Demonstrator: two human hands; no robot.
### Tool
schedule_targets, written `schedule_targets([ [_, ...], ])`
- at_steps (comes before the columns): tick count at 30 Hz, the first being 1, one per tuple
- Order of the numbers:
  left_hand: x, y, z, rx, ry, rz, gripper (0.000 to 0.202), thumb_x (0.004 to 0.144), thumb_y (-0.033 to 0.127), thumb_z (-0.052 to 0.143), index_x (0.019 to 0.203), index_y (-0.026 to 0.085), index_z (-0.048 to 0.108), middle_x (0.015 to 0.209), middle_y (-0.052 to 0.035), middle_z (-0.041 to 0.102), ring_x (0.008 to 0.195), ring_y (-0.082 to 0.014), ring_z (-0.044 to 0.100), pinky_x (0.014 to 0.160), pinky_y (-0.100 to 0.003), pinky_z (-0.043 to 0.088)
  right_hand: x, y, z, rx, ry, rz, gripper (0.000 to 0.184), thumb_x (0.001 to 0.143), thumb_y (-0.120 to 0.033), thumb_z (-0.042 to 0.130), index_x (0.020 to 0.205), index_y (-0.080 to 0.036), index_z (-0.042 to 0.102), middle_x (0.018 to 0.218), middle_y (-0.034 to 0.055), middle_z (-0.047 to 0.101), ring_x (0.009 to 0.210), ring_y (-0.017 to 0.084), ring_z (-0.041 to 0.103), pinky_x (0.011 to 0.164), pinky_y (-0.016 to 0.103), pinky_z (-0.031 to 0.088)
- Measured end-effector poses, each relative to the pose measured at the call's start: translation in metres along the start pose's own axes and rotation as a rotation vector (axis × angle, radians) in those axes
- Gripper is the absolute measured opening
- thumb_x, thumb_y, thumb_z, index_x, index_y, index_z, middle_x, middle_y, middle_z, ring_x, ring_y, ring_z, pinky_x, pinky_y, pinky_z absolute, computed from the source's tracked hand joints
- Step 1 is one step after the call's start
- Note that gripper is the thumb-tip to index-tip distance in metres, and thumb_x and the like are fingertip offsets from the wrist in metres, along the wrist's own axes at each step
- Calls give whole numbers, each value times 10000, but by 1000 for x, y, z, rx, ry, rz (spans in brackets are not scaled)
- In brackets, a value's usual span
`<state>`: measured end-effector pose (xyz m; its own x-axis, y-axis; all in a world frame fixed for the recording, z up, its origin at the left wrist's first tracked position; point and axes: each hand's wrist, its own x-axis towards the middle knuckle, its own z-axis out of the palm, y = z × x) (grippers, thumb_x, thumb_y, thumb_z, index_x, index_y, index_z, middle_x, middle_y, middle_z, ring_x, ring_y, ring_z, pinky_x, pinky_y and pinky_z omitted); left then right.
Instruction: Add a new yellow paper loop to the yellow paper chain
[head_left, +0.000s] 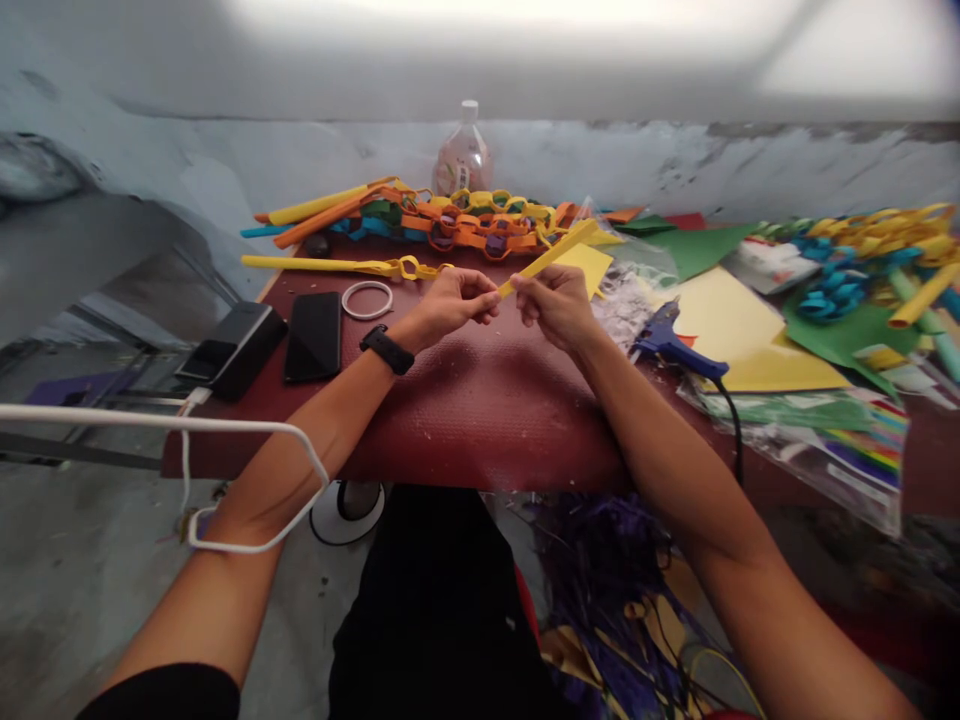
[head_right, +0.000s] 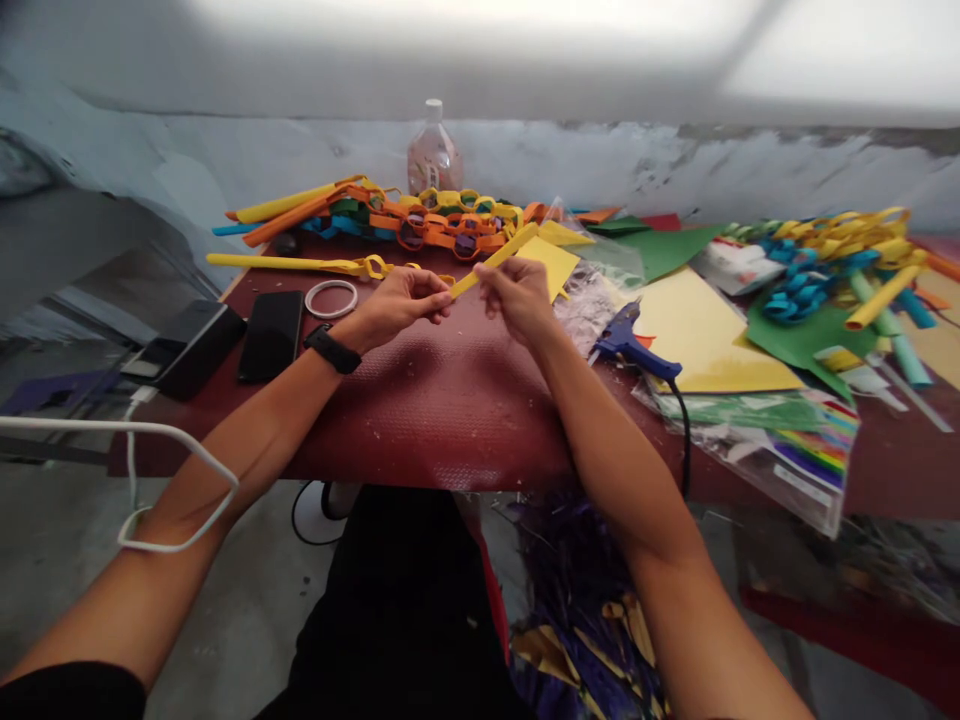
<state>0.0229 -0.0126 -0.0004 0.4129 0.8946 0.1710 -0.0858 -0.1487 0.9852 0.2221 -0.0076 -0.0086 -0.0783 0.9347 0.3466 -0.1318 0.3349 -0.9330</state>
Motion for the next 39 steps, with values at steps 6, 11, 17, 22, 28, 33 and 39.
schedule_targets([
  [6,-1,-3,-8,54,-43,-26,229,912,165,885,789,112,699,700,-37,725,595,-72,657,611,-198,563,26,-16,-76,55,305,-98,421,875,-436,950,727,-252,601,573,-68,585,415,41,384,369,213,369],
  [11,4,-9,-9,152,78,98,146,954,103,793,830,116,717,746,-50,752,608,-84,672,609,-213,567,21,-22,-75,77,334,-47,480,851,-624,930,749,-236,666,550,-61,571,416,31,398,361,186,357],
  [17,4,-13,-5,419,211,300,135,930,215,866,855,150,775,778,-53,787,674,-118,694,646,-226,525,0,-8,-8,-7,-54,187,621,698,-757,976,725,-224,658,555,-11,654,368,61,457,347,210,492],
  [22,3,-12,-1,394,199,342,175,914,287,908,966,138,832,836,-62,807,712,-121,702,688,-232,522,-1,-9,-4,119,-24,200,523,697,-552,1043,686,-206,650,570,-14,670,379,48,473,365,179,509],
  [28,5,-12,1,177,88,266,153,913,217,894,900,106,789,769,-43,766,629,-86,647,642,-220,533,-2,-10,-2,95,15,174,491,778,-449,1009,648,-210,601,559,-21,658,387,48,447,364,181,492],
  [33,2,-11,3,69,74,156,161,948,204,855,860,99,771,754,-43,759,616,-81,656,623,-213,541,-10,-5,9,55,-59,107,511,724,-500,1042,618,-185,654,559,-7,652,387,51,454,373,206,522],
  [39,0,-5,4,14,31,42,233,943,170,865,771,101,724,698,-22,721,560,-52,595,575,-191,486,-2,0,3,26,-33,71,520,746,-526,1021,622,-195,640,561,-3,652,383,55,457,363,202,497],
])
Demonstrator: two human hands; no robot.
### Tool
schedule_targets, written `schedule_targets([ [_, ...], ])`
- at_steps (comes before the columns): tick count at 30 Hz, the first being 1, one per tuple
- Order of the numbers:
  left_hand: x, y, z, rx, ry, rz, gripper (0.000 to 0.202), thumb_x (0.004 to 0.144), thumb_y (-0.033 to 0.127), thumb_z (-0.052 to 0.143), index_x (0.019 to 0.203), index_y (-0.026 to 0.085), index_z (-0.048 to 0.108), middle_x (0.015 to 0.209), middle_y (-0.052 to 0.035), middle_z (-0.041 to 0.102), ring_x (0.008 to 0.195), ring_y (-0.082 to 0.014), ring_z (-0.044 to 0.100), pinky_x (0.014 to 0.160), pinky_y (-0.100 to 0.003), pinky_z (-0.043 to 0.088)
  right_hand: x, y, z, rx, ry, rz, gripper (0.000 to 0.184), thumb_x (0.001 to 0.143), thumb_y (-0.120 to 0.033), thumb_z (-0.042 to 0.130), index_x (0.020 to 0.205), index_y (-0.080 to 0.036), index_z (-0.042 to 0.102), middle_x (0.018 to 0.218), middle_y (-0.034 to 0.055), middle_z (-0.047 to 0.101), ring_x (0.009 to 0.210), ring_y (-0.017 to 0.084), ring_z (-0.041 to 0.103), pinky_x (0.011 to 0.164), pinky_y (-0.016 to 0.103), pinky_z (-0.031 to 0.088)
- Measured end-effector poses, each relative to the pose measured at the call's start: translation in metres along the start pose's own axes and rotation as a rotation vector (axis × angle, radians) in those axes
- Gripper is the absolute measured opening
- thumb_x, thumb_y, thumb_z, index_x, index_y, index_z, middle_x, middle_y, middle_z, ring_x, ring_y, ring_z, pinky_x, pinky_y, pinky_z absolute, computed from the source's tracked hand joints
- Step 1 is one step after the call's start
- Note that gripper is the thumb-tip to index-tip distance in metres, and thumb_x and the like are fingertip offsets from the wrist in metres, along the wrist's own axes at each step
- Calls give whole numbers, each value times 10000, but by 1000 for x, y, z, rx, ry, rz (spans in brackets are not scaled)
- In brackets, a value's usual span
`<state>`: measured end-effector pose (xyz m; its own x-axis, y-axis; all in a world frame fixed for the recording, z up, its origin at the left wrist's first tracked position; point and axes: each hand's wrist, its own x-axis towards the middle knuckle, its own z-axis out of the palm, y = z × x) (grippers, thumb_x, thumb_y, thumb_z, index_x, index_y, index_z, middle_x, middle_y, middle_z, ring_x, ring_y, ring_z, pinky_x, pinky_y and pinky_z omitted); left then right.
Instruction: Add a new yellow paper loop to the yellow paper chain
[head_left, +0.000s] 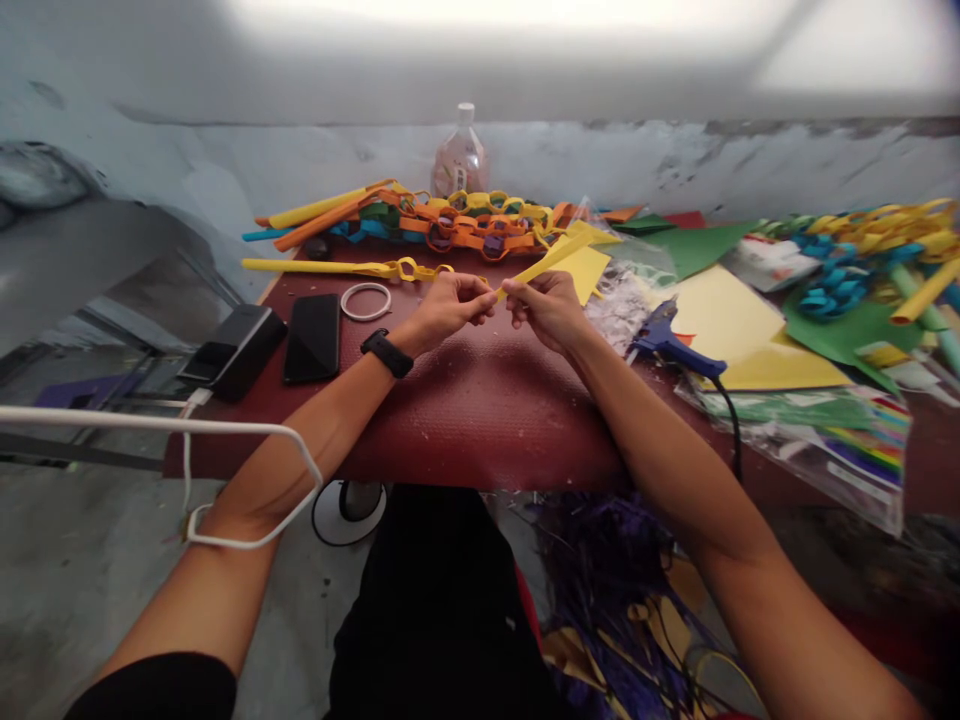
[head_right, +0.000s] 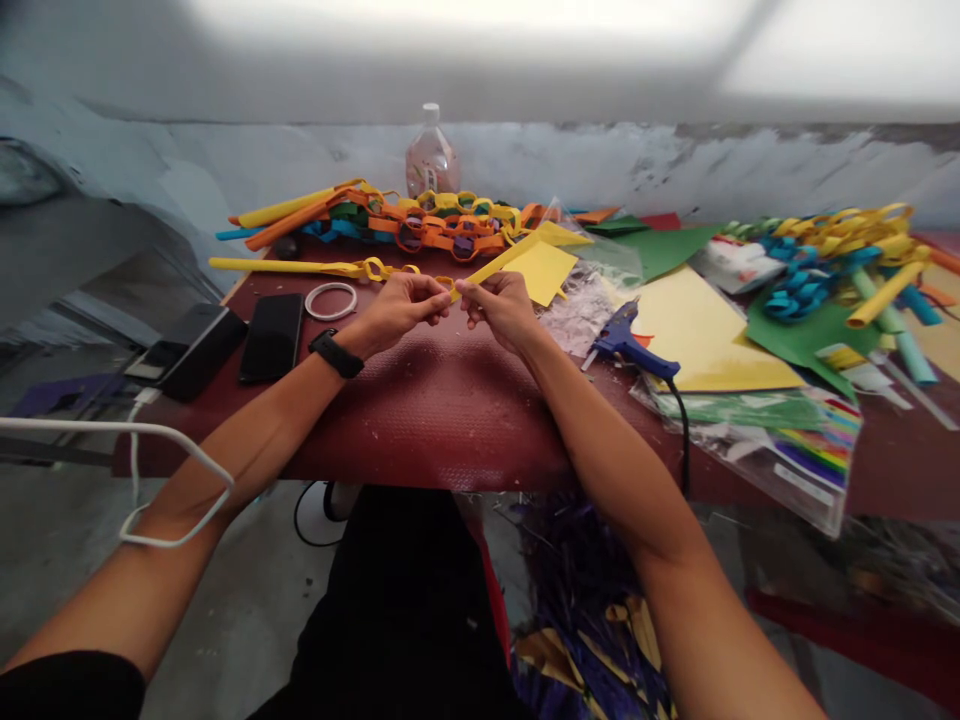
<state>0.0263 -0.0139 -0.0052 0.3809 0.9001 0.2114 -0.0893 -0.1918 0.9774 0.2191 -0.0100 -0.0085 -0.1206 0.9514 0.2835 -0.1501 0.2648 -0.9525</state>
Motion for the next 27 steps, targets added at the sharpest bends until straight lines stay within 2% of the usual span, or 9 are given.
schedule_targets([
  [5,-2,8,3,6,-2,-25,236,956,82,817,753,104,700,666,-4,695,541,-38,569,563,-178,461,21,-7,-45,-2,175,-88,501,902,-466,931,660,-222,566,559,-53,578,390,28,356,343,160,390],
  [7,-3,9,5,14,-16,-29,257,978,36,760,740,104,691,663,-1,689,536,-32,564,562,-174,456,25,-9,-62,-35,197,-113,488,948,-465,890,674,-226,564,568,-57,562,394,28,344,342,166,372],
  [9,-3,10,5,22,-19,-35,270,984,11,732,735,104,685,664,2,685,538,-31,569,566,-174,460,26,-10,-69,-56,190,-129,482,956,-501,875,693,-234,572,577,-55,561,398,36,348,345,181,377],
  [12,-3,9,3,37,25,-62,249,1004,25,721,767,100,694,671,0,689,544,-41,596,581,-187,491,23,-10,-65,-26,175,-149,503,870,-584,930,705,-244,598,576,-57,570,408,48,365,352,197,394],
  [17,-2,11,1,32,38,-92,198,1052,59,686,859,85,716,664,4,687,538,-51,615,580,-196,501,12,-10,-38,44,78,-123,548,688,-679,1013,730,-235,695,592,-49,626,413,47,398,371,208,444],
  [22,-4,14,5,13,39,-130,213,1075,79,665,864,99,684,645,13,674,511,-51,601,548,-193,471,5,-13,-24,73,-24,-80,482,681,-583,1046,907,-225,813,644,-42,687,437,52,475,430,204,525],
  [24,-4,15,6,-8,7,-123,218,1081,101,668,863,102,677,651,9,674,518,-56,608,559,-196,486,3,-14,-23,81,-55,-78,469,693,-546,1052,948,-228,820,650,-42,697,439,55,488,437,198,535],
  [27,-4,13,5,-71,-48,-123,163,1056,111,718,901,122,669,622,40,633,502,-55,577,547,-189,485,1,-15,-22,71,-111,-71,474,715,-576,1038,943,-238,796,666,-40,706,444,61,505,454,206,561],
])
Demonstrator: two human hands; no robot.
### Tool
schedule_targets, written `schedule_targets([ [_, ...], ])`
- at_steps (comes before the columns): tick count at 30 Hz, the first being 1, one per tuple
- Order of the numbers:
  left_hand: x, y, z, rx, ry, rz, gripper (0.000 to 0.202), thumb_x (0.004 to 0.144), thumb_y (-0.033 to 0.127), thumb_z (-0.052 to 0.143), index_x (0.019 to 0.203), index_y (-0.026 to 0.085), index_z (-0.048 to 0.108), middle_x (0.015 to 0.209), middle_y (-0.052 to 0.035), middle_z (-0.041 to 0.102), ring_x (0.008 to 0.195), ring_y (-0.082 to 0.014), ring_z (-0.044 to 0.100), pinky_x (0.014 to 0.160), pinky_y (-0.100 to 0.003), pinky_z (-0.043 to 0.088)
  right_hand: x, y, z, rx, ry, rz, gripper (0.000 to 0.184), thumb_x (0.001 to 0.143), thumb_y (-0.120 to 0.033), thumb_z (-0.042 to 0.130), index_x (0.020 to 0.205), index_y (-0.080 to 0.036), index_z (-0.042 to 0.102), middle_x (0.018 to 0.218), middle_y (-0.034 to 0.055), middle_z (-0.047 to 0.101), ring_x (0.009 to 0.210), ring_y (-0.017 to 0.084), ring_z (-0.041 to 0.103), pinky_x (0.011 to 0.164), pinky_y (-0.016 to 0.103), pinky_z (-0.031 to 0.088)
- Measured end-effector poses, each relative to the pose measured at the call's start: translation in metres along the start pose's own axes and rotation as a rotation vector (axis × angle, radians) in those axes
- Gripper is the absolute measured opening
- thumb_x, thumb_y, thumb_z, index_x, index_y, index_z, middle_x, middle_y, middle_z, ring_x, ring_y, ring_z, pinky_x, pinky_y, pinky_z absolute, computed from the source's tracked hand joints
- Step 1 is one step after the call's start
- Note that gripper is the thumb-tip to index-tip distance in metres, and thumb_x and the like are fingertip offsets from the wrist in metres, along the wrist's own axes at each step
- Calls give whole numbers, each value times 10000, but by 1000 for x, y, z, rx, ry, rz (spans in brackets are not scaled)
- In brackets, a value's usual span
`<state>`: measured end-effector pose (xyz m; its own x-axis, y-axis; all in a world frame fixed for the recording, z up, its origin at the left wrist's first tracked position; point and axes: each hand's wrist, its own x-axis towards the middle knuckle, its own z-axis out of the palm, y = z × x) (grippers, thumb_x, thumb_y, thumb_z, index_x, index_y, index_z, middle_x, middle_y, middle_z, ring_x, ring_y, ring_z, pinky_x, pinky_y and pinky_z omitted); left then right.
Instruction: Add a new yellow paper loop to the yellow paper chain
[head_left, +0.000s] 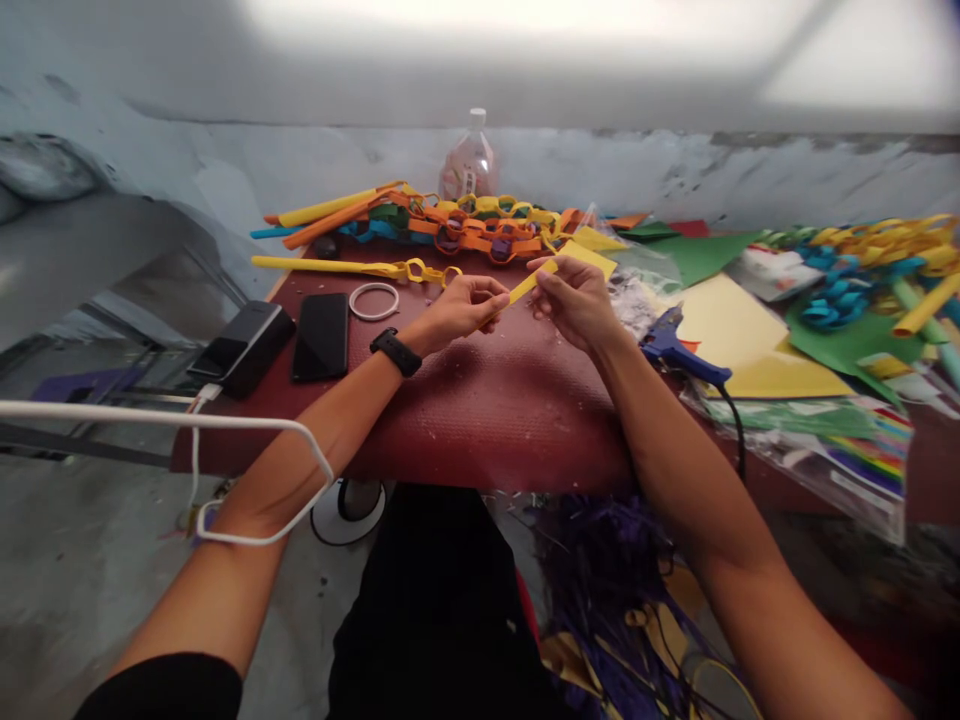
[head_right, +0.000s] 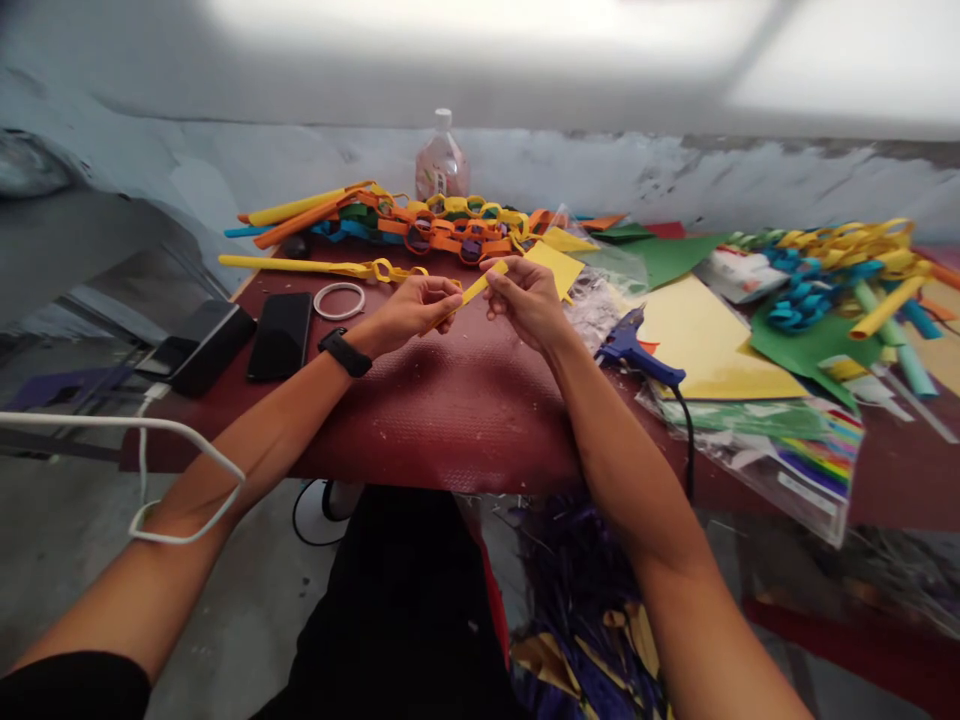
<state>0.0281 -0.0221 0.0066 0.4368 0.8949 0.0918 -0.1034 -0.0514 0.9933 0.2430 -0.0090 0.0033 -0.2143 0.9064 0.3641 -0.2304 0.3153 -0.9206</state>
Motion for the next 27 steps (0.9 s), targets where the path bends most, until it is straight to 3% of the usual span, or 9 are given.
schedule_targets([
  [4,0,-2,-3,-58,-67,8,103,1064,234,757,1059,154,692,596,91,569,455,-48,527,481,-171,438,0,0,0,-40,-2,-10,530,695,-648,1029,876,-235,752,644,-40,694,429,60,487,436,210,555],
  [8,-1,-3,-1,38,-141,59,292,1009,402,836,1019,140,707,706,25,707,453,-44,567,474,-181,462,-1,1,3,-75,70,-52,607,648,-690,1034,709,-239,632,559,-57,639,376,53,426,356,202,476],
  [11,1,-6,1,88,-154,69,386,938,456,902,947,129,698,712,-15,747,464,-73,621,495,-201,517,-2,2,7,-104,111,-52,634,630,-697,1037,684,-244,596,537,-63,618,368,52,402,346,203,460],
  [15,3,-8,-1,150,-118,45,396,941,443,901,875,120,682,707,-48,765,459,-87,643,483,-204,517,-1,2,8,-139,104,-2,619,689,-691,1010,699,-251,576,559,-54,626,380,56,417,369,212,479],
  [18,4,-3,-8,188,-81,34,355,972,378,880,844,110,685,729,-56,772,494,-80,661,519,-198,539,1,1,4,-150,173,-48,568,784,-636,980,710,-251,568,576,-48,622,397,58,435,392,211,496],
  [21,3,4,-20,211,-28,77,314,993,341,860,855,97,719,758,-67,783,569,-91,701,582,-207,581,3,0,1,-149,214,-53,562,793,-644,972,715,-256,572,612,-40,652,429,69,482,434,220,550],
  [27,4,15,-44,211,159,99,458,886,514,940,895,104,735,819,-100,826,627,-108,740,599,-197,575,4,2,2,-139,171,-22,517,793,-659,967,785,-245,657,700,-6,743,487,89,607,523,249,647],
])
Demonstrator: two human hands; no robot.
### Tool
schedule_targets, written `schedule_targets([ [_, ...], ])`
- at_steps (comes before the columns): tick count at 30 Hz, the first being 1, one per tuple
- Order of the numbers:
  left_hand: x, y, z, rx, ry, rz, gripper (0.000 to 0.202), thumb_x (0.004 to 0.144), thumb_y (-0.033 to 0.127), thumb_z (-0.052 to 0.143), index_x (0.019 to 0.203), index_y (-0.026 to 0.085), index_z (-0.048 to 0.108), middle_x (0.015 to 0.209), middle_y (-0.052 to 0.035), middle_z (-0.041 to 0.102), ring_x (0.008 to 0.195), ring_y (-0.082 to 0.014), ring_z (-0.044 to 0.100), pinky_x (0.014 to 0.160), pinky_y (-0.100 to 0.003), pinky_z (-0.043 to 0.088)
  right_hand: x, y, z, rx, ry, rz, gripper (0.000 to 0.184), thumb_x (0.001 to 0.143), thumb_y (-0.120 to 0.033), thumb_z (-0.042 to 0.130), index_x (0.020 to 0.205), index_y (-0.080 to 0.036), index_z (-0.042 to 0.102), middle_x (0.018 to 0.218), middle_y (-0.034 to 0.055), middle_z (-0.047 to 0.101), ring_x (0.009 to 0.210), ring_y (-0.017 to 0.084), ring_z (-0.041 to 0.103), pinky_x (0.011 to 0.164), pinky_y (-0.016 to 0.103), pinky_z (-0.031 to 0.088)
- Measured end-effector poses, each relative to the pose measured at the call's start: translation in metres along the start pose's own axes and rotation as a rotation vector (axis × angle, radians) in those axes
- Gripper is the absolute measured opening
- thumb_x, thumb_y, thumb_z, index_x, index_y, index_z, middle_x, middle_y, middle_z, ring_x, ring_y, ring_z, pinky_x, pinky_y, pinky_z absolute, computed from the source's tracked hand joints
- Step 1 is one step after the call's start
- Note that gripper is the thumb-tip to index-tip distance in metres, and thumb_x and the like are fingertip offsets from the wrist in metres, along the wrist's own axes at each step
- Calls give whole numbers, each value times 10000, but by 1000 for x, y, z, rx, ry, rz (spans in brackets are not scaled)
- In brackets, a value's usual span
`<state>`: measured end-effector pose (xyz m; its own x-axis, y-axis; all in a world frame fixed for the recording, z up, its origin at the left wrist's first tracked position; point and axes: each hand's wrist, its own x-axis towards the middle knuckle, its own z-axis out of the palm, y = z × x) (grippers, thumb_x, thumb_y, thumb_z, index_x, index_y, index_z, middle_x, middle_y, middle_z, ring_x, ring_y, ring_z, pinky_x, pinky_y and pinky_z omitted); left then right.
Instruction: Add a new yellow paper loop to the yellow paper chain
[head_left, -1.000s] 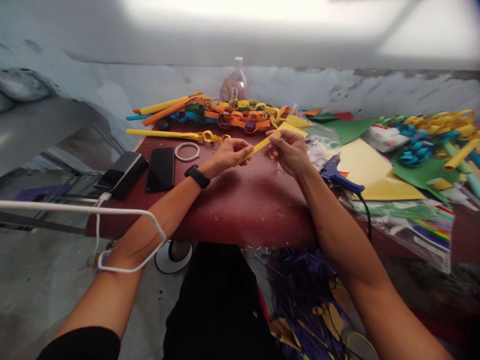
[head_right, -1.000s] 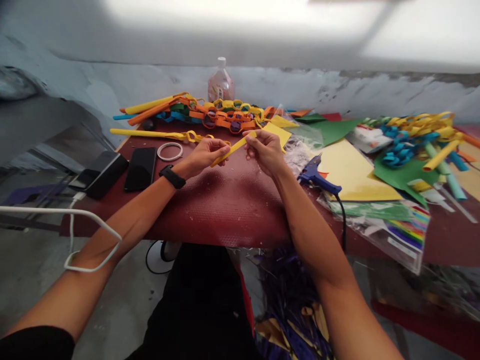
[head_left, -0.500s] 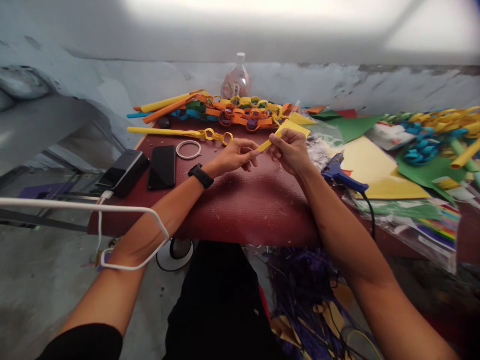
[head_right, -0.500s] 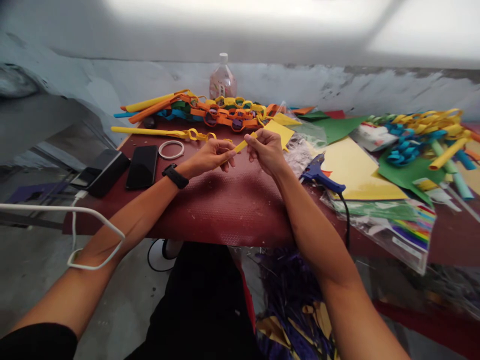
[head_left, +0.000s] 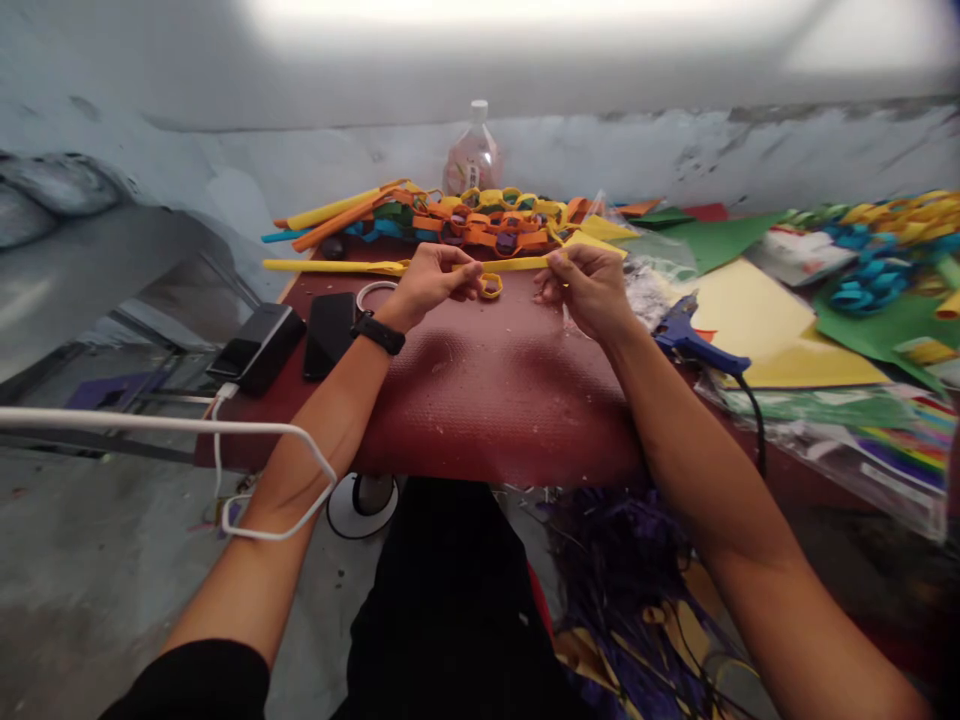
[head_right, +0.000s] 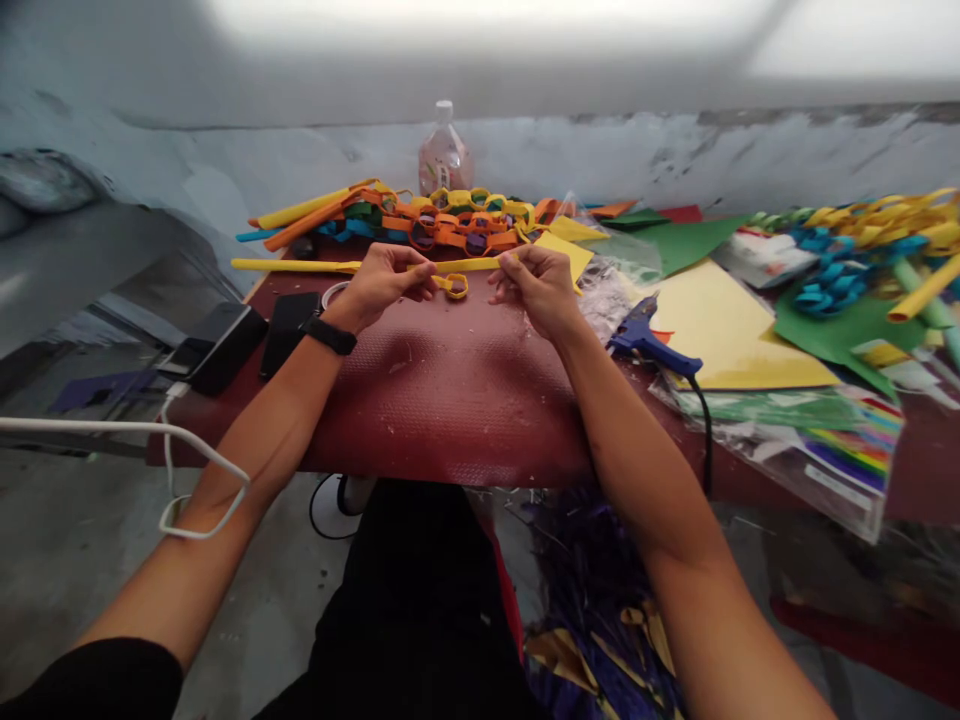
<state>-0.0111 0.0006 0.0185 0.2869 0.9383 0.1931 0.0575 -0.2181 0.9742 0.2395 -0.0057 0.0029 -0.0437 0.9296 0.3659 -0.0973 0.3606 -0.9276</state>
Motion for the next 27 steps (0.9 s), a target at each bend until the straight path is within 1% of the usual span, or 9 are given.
schedule_targets([
  [4,2,-4,-4,-6,24,-32,517,836,571,960,889,110,734,814,-105,831,649,-126,767,599,-195,575,3,5,-4,-78,-15,-17,417,865,-556,948,789,-233,696,685,10,752,489,98,634,512,237,632],
  [7,1,-8,-4,31,-56,-56,480,860,538,953,900,100,760,844,-118,839,679,-132,789,581,-178,559,6,8,-12,-180,-24,-56,349,880,-477,950,783,-226,727,677,12,756,492,100,648,495,215,602],
  [10,0,-9,-6,38,-122,-90,408,902,466,938,922,95,768,897,-136,852,716,-144,811,586,-177,565,8,8,-18,-193,-59,-76,341,851,-481,970,793,-225,752,680,16,766,509,111,677,499,211,601],
  [16,4,-6,-11,-69,28,-87,361,922,391,931,876,102,719,830,-110,837,688,-135,801,642,-197,606,6,3,-20,-121,-80,-13,371,821,-499,984,817,-209,752,730,36,801,538,130,723,527,237,639],
  [19,4,-6,-13,-88,34,-91,352,915,355,937,843,94,712,768,-99,812,652,-127,784,630,-197,599,6,6,-21,-118,-117,29,388,831,-507,968,828,-196,736,718,45,778,538,124,706,534,237,627],
  [21,4,-5,-13,-85,22,-87,347,909,338,940,824,90,713,744,-91,798,639,-126,775,622,-201,599,7,9,-25,-146,-130,33,382,866,-526,926,842,-200,729,713,42,755,546,135,691,553,272,631],
  [23,4,-6,-13,-58,6,-65,325,916,311,933,818,92,714,730,-81,788,642,-132,775,623,-209,608,9,11,-29,-265,-84,-40,321,892,-498,890,884,-214,740,776,53,763,621,169,709,622,330,648],
  [25,5,-7,-11,10,-14,-10,276,937,256,906,814,95,719,710,-70,776,632,-132,766,618,-213,606,10,11,-31,-482,-6,-218,223,897,-425,867,964,-236,770,954,93,805,827,240,756,812,435,667],
  [27,5,-9,-7,100,-50,69,232,949,211,879,813,95,731,713,-67,773,618,-123,748,618,-212,596,10,10,-28,-701,16,-406,191,908,-380,835,1047,-256,796,1147,126,818,1075,323,740,1032,543,599],
])
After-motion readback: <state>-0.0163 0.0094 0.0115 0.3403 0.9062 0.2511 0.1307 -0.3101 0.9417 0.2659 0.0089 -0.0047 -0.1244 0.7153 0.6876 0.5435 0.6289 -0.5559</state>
